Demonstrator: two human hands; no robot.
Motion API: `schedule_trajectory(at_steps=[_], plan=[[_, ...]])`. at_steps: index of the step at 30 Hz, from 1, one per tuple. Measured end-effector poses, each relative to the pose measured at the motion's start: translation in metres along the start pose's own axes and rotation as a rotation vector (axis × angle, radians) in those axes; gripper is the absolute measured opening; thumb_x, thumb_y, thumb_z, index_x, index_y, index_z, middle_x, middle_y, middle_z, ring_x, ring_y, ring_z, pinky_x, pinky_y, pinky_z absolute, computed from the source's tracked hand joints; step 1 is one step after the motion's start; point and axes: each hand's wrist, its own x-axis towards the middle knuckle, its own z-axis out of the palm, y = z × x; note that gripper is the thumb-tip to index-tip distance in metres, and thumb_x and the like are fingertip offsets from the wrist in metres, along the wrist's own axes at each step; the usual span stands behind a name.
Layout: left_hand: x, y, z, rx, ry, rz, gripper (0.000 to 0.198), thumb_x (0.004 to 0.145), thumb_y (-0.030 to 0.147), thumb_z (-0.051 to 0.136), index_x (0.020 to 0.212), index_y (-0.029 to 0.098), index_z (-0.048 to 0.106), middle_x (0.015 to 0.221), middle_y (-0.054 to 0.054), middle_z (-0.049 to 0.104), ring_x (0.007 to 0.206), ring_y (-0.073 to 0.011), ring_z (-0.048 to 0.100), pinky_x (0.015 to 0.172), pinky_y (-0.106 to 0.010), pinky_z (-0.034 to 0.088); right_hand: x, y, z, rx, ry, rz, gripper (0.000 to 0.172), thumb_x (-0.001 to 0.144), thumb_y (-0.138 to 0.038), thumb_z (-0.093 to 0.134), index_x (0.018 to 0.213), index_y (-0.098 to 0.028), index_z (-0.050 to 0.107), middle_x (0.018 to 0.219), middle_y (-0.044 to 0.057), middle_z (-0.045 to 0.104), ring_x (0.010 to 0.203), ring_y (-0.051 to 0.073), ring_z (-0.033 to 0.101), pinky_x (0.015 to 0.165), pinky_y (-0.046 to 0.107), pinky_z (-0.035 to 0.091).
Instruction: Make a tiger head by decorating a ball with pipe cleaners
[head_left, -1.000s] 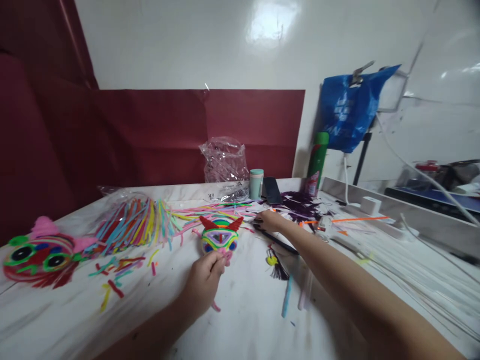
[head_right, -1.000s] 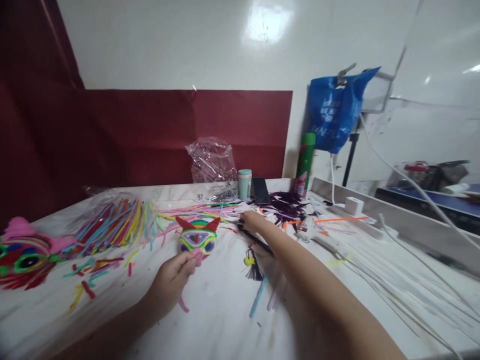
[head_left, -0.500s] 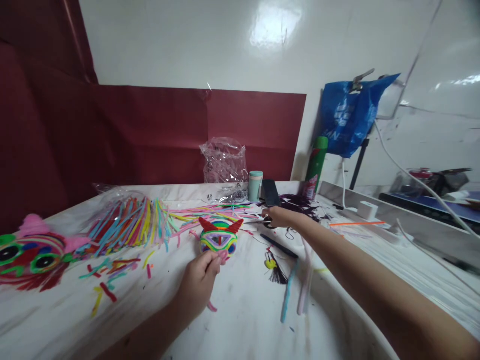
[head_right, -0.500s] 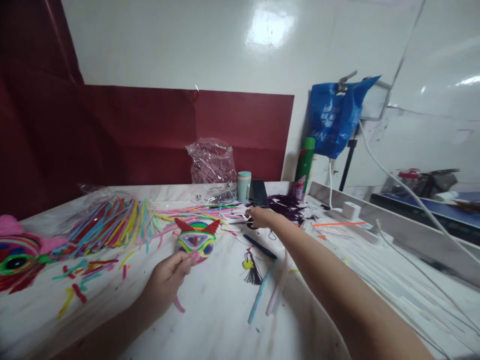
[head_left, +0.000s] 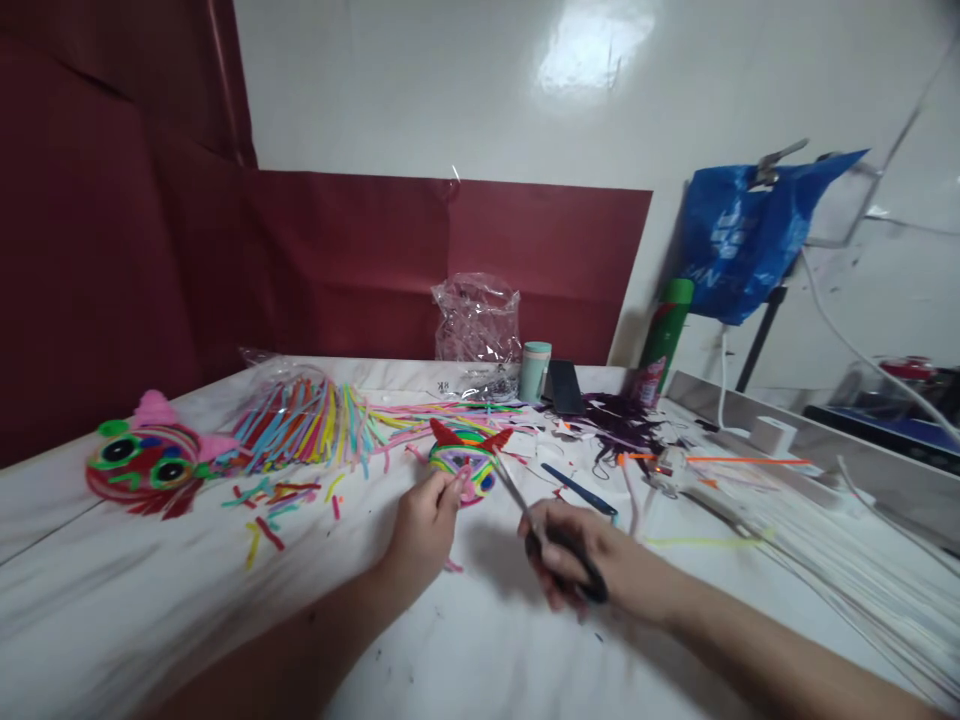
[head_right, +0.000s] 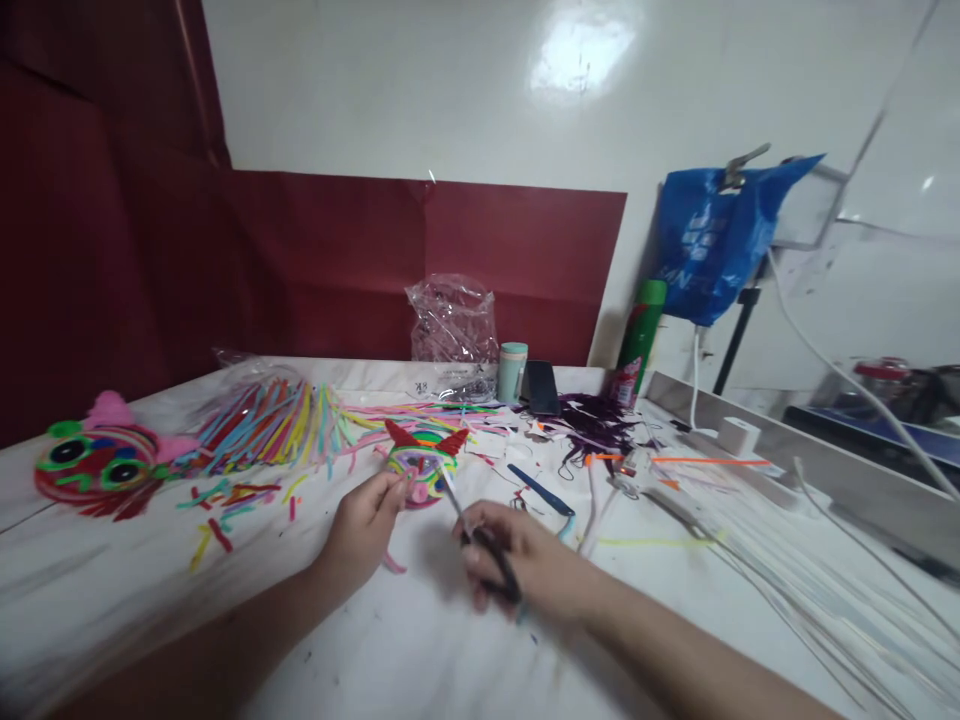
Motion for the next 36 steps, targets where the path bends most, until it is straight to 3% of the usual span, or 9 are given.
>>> schedule_trajectory(at_steps=[2,5,10,15,23,28,30,32,36], plan=[[-0.002,0.002,-0.002,0.070,-0.030,0.084,0.028,0.086,0.032,0.042,0.065,0.018,0.052,0.060,0.001,0.053,0.060,-0.0142,0.051,0.057,-0.024,0.040,-0.001,0.006,0.028,0.198,-0.032,0.037,0.047,0.072,-0.056,0.064,0.092,-0.017,0.046,0.059,-0.003,0.055,0.045,0.008,0.053,0.033,0.014,0.034],[-0.004,0.003,-0.004,0.121,-0.039,0.148,0.026,0.089,0.028,0.039,0.070,0.018,0.053,0.066,-0.001,0.056,0.065,-0.0155,0.054,0.061,-0.025,0.041,0.005,0.010,0.046,0.350,-0.012,0.037,0.045,0.072,-0.052,0.066,0.092,-0.016,0.049,0.059,-0.003,0.056,0.043,0.008,0.054,0.031,0.013,0.034],[-0.008,0.005,-0.005,0.138,-0.016,0.259,0.023,0.089,0.024,0.040,0.073,0.019,0.056,0.067,-0.002,0.058,0.066,-0.0158,0.055,0.063,-0.025,0.042,0.009,0.013,0.057,0.507,0.048,-0.042,0.038,0.076,-0.047,0.065,0.093,-0.016,0.050,0.060,-0.001,0.057,0.043,0.008,0.053,0.030,0.013,0.031],[-0.015,0.016,-0.004,0.127,-0.119,0.367,0.028,0.087,0.017,0.040,0.062,0.019,0.052,0.063,-0.002,0.055,0.064,-0.0146,0.053,0.061,-0.024,0.040,0.013,0.016,0.074,0.658,0.098,-0.216,0.035,0.078,-0.047,0.062,0.093,-0.018,0.050,0.066,-0.001,0.055,0.049,0.008,0.051,0.037,0.015,0.031],[-0.016,0.016,-0.011,0.110,-0.100,0.355,0.026,0.087,0.020,0.041,0.065,0.019,0.054,0.064,-0.002,0.055,0.063,-0.0145,0.053,0.061,-0.024,0.040,0.009,0.008,0.075,0.588,0.224,-0.258,0.030,0.079,-0.046,0.062,0.090,-0.019,0.052,0.051,-0.008,0.038,0.040,0.004,0.030,0.037,0.015,0.019],[-0.017,0.013,-0.006,-0.089,-0.193,0.158,0.025,0.084,0.026,0.046,0.062,0.018,0.054,0.059,0.000,0.050,0.055,-0.0129,0.048,0.054,-0.024,0.039,0.008,-0.025,0.017,0.269,0.442,-0.380,0.043,0.072,-0.055,0.060,0.098,-0.024,0.047,0.068,0.000,0.054,0.058,0.014,0.053,0.048,0.024,0.040],[-0.015,0.012,0.000,-0.246,-0.233,-0.042,0.026,0.082,0.032,0.048,0.061,0.018,0.051,0.056,0.003,0.045,0.045,-0.0089,0.038,0.044,-0.022,0.032,0.014,-0.027,-0.026,-0.164,0.634,-0.201,0.049,0.076,-0.065,0.044,0.103,-0.023,0.044,0.073,0.001,0.057,0.059,0.013,0.055,0.051,0.025,0.043],[-0.011,0.011,0.004,-0.421,-0.270,-0.193,0.030,0.080,0.040,0.051,0.060,0.018,0.046,0.053,0.006,0.039,0.040,-0.0055,0.028,0.038,-0.019,0.023,0.024,-0.017,-0.070,-0.351,0.699,-0.023,0.050,0.076,-0.062,0.048,0.102,-0.019,0.046,0.068,0.001,0.056,0.058,0.015,0.056,0.045,0.025,0.041],[-0.002,0.010,0.004,-0.611,-0.325,-0.324,0.033,0.072,0.046,0.059,0.064,0.018,0.044,0.052,0.008,0.039,0.038,-0.0026,0.023,0.036,-0.017,0.017,0.044,0.021,-0.134,-0.667,0.692,0.330,0.037,0.074,-0.047,0.065,0.084,-0.011,0.059,0.060,0.004,0.059,0.053,0.017,0.058,0.043,0.027,0.043]])
